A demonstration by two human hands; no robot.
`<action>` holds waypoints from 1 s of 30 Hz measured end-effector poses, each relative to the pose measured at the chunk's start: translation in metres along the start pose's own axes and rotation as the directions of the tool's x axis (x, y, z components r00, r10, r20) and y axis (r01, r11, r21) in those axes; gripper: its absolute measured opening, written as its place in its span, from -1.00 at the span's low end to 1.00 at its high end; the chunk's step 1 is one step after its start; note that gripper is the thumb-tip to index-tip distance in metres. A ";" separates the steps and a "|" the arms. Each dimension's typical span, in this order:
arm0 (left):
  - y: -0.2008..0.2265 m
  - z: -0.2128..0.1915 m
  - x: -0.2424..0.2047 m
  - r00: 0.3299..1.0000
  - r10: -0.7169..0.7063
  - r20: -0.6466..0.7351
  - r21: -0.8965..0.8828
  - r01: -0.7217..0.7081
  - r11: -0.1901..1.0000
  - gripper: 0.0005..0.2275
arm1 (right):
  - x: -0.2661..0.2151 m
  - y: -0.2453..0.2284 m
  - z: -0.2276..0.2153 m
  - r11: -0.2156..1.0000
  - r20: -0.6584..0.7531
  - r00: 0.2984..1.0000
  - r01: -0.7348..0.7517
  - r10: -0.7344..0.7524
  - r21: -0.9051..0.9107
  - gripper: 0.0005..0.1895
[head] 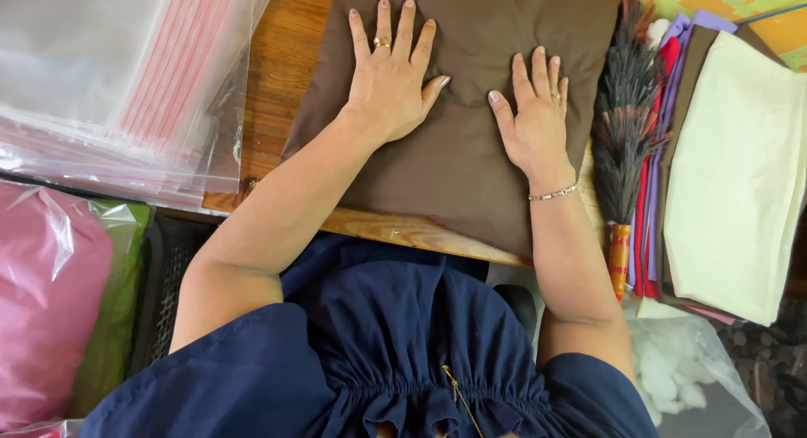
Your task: A person uses a feather duster to clean a brown fabric cushion cover on a wooden table, smoothing it out with their hands.
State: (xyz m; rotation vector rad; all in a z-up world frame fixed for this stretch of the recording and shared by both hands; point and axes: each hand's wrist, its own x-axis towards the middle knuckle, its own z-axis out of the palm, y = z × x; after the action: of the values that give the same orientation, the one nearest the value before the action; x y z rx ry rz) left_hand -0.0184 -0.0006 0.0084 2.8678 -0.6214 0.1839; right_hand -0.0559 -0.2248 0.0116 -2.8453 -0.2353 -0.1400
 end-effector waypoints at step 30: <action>-0.022 -0.009 -0.001 0.988 0.146 0.043 -0.122 -0.139 0.983 -0.37 | -0.042 -0.029 -0.088 0.952 -0.302 0.920 0.289 -0.249 0.096 -0.67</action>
State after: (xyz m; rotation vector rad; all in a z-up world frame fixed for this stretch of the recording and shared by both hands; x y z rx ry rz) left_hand -0.0109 0.0218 0.0133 2.7225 -0.8199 0.0909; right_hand -0.1087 -0.2289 0.0981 -2.5984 -0.5509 -0.5659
